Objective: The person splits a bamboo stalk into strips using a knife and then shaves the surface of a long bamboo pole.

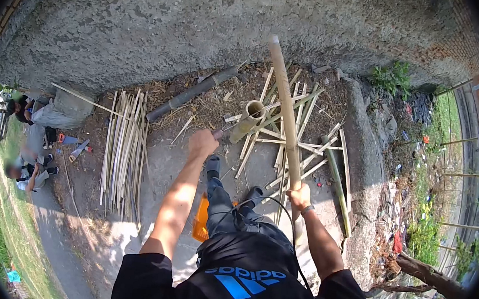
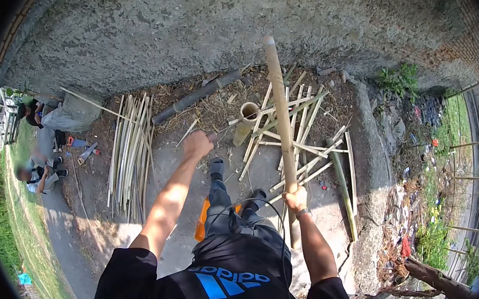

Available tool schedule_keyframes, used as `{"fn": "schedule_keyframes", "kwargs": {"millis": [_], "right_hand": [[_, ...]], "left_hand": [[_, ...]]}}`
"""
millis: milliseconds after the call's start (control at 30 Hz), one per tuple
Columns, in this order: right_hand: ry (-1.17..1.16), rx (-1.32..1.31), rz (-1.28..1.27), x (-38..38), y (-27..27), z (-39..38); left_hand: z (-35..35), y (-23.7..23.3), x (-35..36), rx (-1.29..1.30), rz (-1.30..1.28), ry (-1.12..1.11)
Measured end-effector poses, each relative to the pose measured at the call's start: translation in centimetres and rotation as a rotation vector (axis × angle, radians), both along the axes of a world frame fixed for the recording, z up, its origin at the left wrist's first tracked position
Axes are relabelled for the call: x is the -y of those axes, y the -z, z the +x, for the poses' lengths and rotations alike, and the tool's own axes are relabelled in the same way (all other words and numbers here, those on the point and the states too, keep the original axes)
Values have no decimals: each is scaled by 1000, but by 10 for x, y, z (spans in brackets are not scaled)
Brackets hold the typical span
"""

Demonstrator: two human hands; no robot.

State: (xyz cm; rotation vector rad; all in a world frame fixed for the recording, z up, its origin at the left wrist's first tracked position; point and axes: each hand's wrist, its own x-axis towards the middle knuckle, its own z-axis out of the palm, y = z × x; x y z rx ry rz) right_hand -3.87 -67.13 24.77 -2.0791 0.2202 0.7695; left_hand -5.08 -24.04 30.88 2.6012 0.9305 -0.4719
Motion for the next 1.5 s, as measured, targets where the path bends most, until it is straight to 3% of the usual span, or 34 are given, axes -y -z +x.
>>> {"fn": "schedule_keyframes", "kwargs": {"millis": [67, 100, 133, 167, 200, 233, 267, 333, 367, 433, 467, 500, 533, 567, 600, 633, 700, 733, 800, 833, 900, 1000, 1100, 1167, 1200, 1233, 1267, 1300, 1333, 1367, 1400, 1433, 1500], "right_hand": [[16, 108, 68, 19, -9, 22], [32, 173, 24, 18, -40, 39], [56, 238, -15, 8, -92, 66], [92, 477, 199, 7, -124, 86], [33, 644, 98, -1, -197, 103], [167, 743, 118, -24, -264, 109], [165, 964, 316, -26, -303, 120], [150, 1113, 607, -46, -384, 124], [148, 1105, 597, -56, -395, 117], [118, 1110, 893, -83, -406, 109], [107, 1119, 757, -95, -377, 99], [76, 1089, 685, -109, -326, 85], [142, 868, 649, -121, -255, 65], [-25, 479, 393, -95, -154, 47], [-180, 294, -40, -91, -108, 24], [-294, 153, -385, -68, -26, 8], [-207, 273, -66, -53, -18, 8], [-253, 340, -56, -46, -37, 21], [-114, 315, 245, -40, -96, 43], [-116, 522, 142, -42, -147, 60], [162, 708, 152, -39, -227, 90], [303, 930, 566, -21, -358, 115], [349, 1083, 752, -7, -410, 124], [284, 1054, 892, 3, -392, 122], [269, 1071, 857, -7, -354, 115], [276, 1066, 626, -16, -295, 100], [377, 922, 608, -27, -215, 79], [182, 638, 77, -19, -147, 46], [18, 251, -71, 5, -60, 19], [-212, 92, -327, 10, -12, -3], [-105, -25, -301, 18, 15, -23], [-35, -152, -200, 19, 6, -25], [-30, 25, -88, 41, 6, -26]], "left_hand": [[5, -3, 0, 20, -42, -30], [5, -2, 2, 24, -53, -33], [9, -2, 0, 29, -57, -27], [16, -11, 1, -39, -64, -11], [12, -9, -2, -47, -54, -4], [5, -2, -5, 51, -62, 37], [1, 4, -8, 145, -75, 80], [1, 17, -9, 132, -32, 32], [-3, 24, -6, 123, 2, -39], [2, 22, -7, 119, -16, -53], [6, 19, -9, 115, -24, -63], [11, 14, -10, 94, -31, -69], [17, 10, -13, 100, -40, -78], [23, 7, -15, 108, -37, -80], [24, 5, -13, 110, -39, -76], [27, 12, -19, 57, -106, -65], [9, 61, -35, -166, -233, 34], [9, 63, -30, -156, -234, 31], [-10, 64, -30, -41, -63, -50], [-13, 52, -29, -24, -74, 3], [-17, 27, -15, -31, -61, 49], [-8, 38, -10, 23, 31, 82], [-12, 52, -7, 34, 40, 16], [-7, 62, -16, 16, -2, -43], [-5, 71, -24, 58, 21, -95], [-11, 78, -32, 92, 48, -141], [-10, 74, -38, 85, 54, -146], [-2, 65, -37, 88, 55, -165], [-1, 57, -34, 87, 53, -178], [-2, 52, -33, 95, 52, -168], [-1, 45, -36, 67, 50, -105], [2, 37, -43, 41, 56, -45], [-3, 45, -42, 73, 87, -70]]}}
